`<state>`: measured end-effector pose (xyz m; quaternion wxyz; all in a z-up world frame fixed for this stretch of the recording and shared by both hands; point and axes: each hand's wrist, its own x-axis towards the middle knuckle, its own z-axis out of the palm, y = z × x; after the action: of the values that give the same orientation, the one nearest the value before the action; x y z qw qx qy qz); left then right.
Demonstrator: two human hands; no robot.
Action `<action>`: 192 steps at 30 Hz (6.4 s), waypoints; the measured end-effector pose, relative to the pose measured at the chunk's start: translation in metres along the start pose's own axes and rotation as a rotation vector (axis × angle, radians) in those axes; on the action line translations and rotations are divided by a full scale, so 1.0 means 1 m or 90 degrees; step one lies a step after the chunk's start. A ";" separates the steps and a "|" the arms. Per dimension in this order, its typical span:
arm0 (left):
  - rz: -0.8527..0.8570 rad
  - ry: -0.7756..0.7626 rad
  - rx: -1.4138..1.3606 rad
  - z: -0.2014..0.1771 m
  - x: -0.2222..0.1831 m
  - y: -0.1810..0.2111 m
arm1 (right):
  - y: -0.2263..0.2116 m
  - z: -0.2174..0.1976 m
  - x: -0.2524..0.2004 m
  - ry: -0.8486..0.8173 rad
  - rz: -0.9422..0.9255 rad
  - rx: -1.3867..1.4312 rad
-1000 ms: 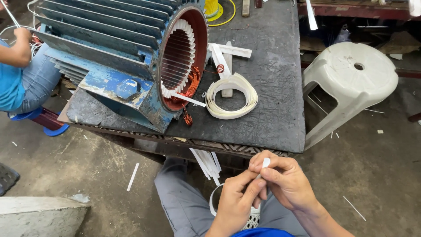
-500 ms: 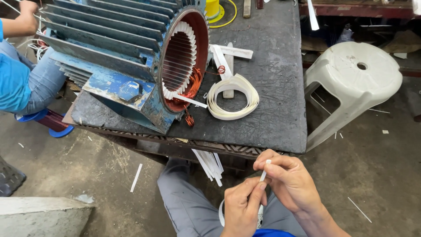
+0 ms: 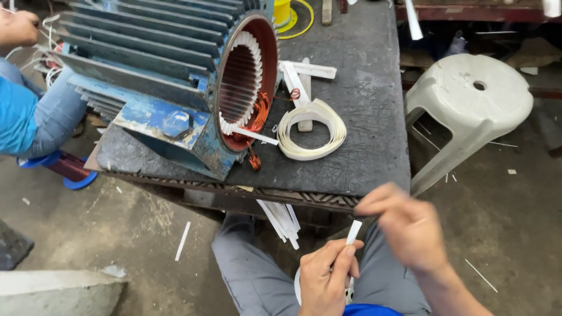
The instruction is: A person is manually inserting white insulation strips into the slots of an electric motor stator as part of a repair or rewinding process.
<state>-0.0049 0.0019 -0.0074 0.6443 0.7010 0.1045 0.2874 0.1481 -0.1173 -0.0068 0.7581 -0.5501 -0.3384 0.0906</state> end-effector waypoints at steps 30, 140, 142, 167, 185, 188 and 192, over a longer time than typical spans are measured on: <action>0.598 -0.024 0.494 -0.056 0.055 0.019 | -0.012 -0.001 -0.012 -0.274 0.307 0.052; -0.228 -0.089 -0.171 -0.056 0.019 -0.016 | 0.024 0.069 0.005 -0.140 0.278 0.252; -0.249 -0.116 -0.072 -0.065 0.014 -0.021 | 0.045 0.063 0.005 -0.140 0.301 0.126; -0.075 0.039 0.035 -0.043 -0.002 -0.017 | 0.029 0.082 -0.008 -0.043 0.388 0.252; -0.154 -0.025 -0.132 -0.052 0.011 0.000 | 0.025 0.066 0.007 -0.255 0.325 0.293; -0.103 -0.019 -0.087 -0.049 0.017 -0.001 | 0.021 0.062 0.011 -0.270 0.230 0.176; 0.023 0.046 0.033 -0.042 0.021 -0.001 | 0.002 0.072 0.016 -0.174 0.185 0.073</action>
<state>-0.0107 0.0483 -0.0026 0.6163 0.7083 0.1225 0.3218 0.1167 -0.0525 0.0099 0.7141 -0.5317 -0.3496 0.2917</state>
